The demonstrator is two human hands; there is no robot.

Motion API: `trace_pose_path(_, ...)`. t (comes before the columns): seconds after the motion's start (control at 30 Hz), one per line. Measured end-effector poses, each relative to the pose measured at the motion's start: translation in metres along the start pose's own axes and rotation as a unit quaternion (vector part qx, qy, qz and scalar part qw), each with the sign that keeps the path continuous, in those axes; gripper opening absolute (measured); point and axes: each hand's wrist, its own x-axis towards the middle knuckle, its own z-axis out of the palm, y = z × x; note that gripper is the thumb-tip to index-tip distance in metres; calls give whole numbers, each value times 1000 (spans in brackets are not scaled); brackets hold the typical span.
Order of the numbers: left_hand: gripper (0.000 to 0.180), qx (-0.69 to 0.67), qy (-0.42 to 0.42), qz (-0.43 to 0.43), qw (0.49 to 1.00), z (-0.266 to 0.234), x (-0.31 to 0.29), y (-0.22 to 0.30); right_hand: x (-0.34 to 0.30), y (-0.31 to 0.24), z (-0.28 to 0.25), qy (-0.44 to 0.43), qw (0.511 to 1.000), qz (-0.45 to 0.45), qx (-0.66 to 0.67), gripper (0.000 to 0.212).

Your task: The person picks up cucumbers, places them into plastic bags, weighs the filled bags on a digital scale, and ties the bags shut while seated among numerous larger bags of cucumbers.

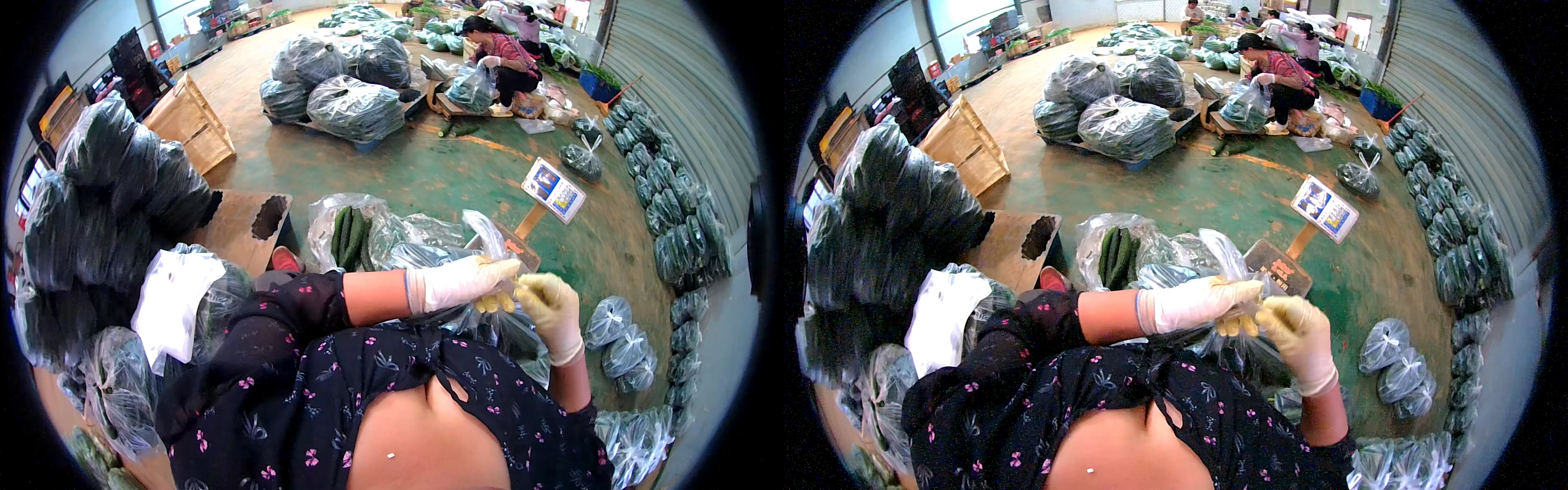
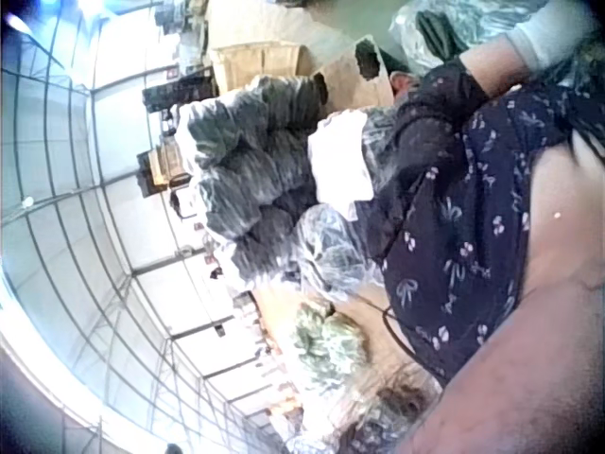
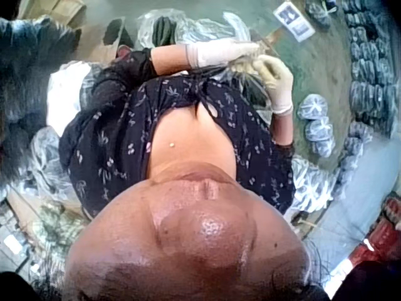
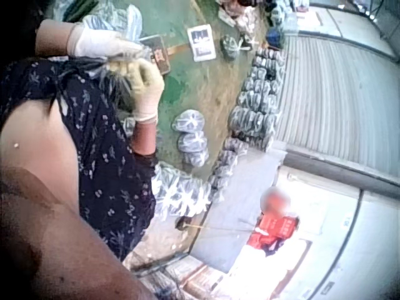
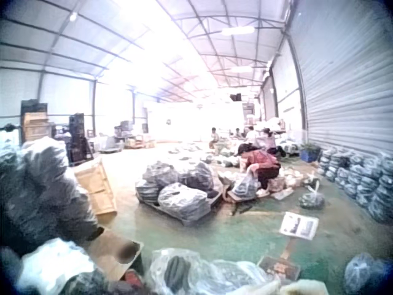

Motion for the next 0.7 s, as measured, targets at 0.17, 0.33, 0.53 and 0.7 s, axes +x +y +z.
trace_pose_path(0.17, 21, 97, -10, 144, 985, -4, -1, -27, 3, -12, 4, -9, 993, -117, 33, 24)
trace_pose_path(0.33, 15, 701, 47, 404, 586, -3, 7, 21, 31, 44, 41, -163, 592, 258, 746, 37)
trace_pose_path(0.53, 5, 733, 74, 379, 560, 2, -12, 48, 49, 31, 45, -143, 762, 221, 591, 28)
trace_pose_path(0.7, 13, 671, -79, 331, 659, -23, -26, 9, 43, 43, 10, 1, 995, -29, -91, 12)
